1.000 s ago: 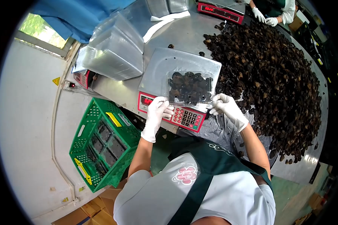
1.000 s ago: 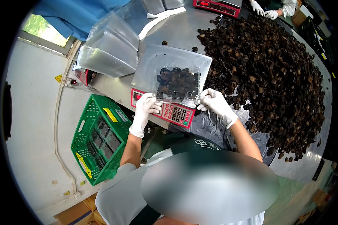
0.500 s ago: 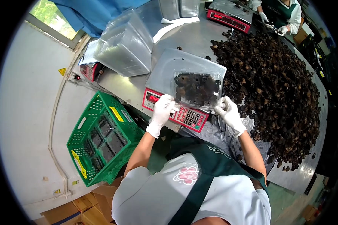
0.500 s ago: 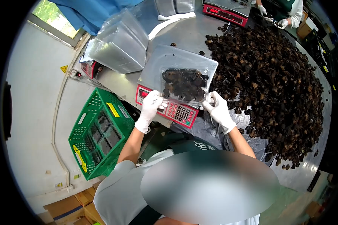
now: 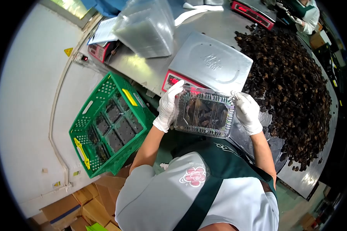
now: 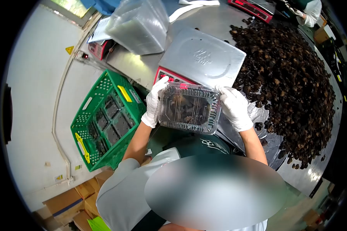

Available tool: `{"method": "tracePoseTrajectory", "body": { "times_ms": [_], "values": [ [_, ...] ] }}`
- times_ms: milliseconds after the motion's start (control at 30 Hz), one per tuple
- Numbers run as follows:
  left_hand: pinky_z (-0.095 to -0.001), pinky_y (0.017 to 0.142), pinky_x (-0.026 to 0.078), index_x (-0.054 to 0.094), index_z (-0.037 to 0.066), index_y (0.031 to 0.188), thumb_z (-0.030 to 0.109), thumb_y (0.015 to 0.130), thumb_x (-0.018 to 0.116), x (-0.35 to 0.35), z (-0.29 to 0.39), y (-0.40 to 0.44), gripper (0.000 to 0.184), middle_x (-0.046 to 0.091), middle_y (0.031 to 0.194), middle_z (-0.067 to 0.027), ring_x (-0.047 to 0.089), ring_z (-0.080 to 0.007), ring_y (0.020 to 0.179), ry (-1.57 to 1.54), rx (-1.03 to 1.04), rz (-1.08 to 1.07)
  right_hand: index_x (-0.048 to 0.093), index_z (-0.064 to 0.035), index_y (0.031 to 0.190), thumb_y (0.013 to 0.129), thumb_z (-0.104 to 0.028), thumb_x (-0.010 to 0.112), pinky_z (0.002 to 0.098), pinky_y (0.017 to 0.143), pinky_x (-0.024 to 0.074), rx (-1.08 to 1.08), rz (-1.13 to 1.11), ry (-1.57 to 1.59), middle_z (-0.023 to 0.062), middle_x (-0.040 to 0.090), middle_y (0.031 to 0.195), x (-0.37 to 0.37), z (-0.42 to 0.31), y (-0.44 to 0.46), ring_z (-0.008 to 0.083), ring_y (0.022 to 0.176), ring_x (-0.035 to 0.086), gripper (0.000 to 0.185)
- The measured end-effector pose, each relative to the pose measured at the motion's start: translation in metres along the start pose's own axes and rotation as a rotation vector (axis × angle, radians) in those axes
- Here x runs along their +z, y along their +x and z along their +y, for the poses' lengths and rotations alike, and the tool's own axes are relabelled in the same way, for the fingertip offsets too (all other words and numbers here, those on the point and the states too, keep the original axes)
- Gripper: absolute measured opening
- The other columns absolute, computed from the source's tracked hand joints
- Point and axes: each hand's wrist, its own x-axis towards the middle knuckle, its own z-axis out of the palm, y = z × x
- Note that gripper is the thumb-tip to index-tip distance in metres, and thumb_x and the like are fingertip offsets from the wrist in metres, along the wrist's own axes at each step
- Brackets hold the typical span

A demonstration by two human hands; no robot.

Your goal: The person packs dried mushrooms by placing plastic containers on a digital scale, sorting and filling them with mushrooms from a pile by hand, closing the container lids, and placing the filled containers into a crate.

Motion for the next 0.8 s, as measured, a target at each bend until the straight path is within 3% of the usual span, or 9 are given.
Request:
{"method": "tracePoseTrajectory", "body": {
  "times_ms": [167,300,400,433,533,600,667,733,800],
  "values": [
    [-0.0349,0.090,0.052,0.050,0.007,0.115,-0.004,0.077,0.066,-0.053,-0.012,-0.014,0.042,0.059,0.124,-0.0179,0.062,-0.0314,0.107,0.069,0.082,0.113,0.066,-0.0007,0.095,0.064,0.007,0.065,0.0304,0.064,0.0539,-0.056,0.021,0.120,0.0137,0.068,0.093,0.038,-0.028,0.017,0.0257,0.074,0.066,0.032],
    [-0.0335,0.089,0.051,0.050,0.006,0.116,0.004,0.072,0.075,-0.093,-0.021,-0.031,0.051,0.058,0.126,-0.0168,0.062,-0.0289,0.106,0.153,0.072,0.137,0.066,-0.0012,0.088,0.063,0.009,0.069,0.0294,0.062,0.0539,-0.145,0.097,0.161,0.0149,0.069,0.090,0.074,-0.052,0.033,0.0215,0.071,0.065,0.027],
    [-0.0326,0.094,0.048,0.044,0.003,0.131,0.003,0.079,0.070,-0.112,-0.008,-0.038,0.058,0.051,0.134,-0.0141,0.060,-0.0203,0.109,-0.131,-0.222,0.152,0.059,-0.0029,0.079,0.066,0.009,0.071,0.0295,0.064,0.0538,-0.048,0.076,0.244,0.0137,0.070,0.093,0.093,-0.077,0.041,0.0227,0.072,0.066,0.021],
    [-0.0330,0.100,0.043,0.040,0.002,0.137,0.002,0.084,0.064,-0.114,-0.022,-0.042,0.058,0.049,0.136,-0.0125,0.057,-0.0201,0.114,-0.704,-0.630,0.290,0.056,-0.0034,0.077,0.066,0.008,0.071,0.0293,0.065,0.0536,0.012,0.028,0.281,0.0122,0.070,0.093,0.098,-0.085,0.044,0.0225,0.072,0.066,0.022],
    [-0.0341,0.105,0.038,0.039,0.004,0.139,0.007,0.087,0.064,-0.125,-0.034,-0.057,0.057,0.047,0.138,-0.0117,0.049,-0.0208,0.123,-0.769,-0.475,0.030,0.057,-0.0057,0.081,0.070,0.005,0.071,0.0291,0.065,0.0523,0.361,-0.234,0.556,0.0072,0.068,0.084,0.128,-0.105,0.027,0.0158,0.077,0.066,0.021],
    [-0.0370,0.107,0.036,0.040,0.005,0.138,0.016,0.085,0.068,-0.122,-0.037,-0.066,0.061,0.047,0.137,-0.0118,0.044,-0.0243,0.129,-1.475,-0.540,0.061,0.061,-0.0044,0.092,0.075,-0.001,0.071,0.0282,0.071,0.0525,0.658,-0.486,0.911,0.0078,0.068,0.089,0.150,-0.107,0.006,0.0134,0.083,0.065,0.021],
    [-0.0419,0.108,0.034,0.039,0.003,0.137,0.031,0.090,0.059,-0.120,-0.034,-0.085,0.058,0.047,0.138,-0.0146,0.046,-0.0275,0.127,-1.677,-0.553,0.205,0.060,-0.0018,0.104,0.076,-0.011,0.074,0.0304,0.075,0.0526,0.348,-0.537,0.753,0.0119,0.067,0.095,0.165,-0.127,0.001,0.0204,0.086,0.066,0.032],
    [-0.0389,0.107,0.036,0.046,0.003,0.132,0.034,0.087,0.065,-0.136,-0.036,-0.096,0.057,0.052,0.132,-0.0115,0.049,-0.0259,0.125,-1.519,-0.686,0.407,0.060,0.0008,0.115,0.078,-0.021,0.076,0.0325,0.078,0.0527,0.099,-0.544,0.538,0.0159,0.067,0.100,0.177,-0.149,0.009,0.0273,0.089,0.066,0.047],
    [-0.0384,0.100,0.042,0.055,0.003,0.124,0.042,0.090,0.061,-0.153,-0.077,-0.127,0.052,0.060,0.120,-0.0095,0.055,-0.0212,0.113,-1.438,-0.765,0.546,0.062,-0.0021,0.105,0.079,-0.021,0.075,0.0316,0.075,0.0526,0.314,-0.815,0.586,0.0152,0.067,0.092,0.185,-0.166,0.027,0.0283,0.083,0.066,0.035]
  ]
}}
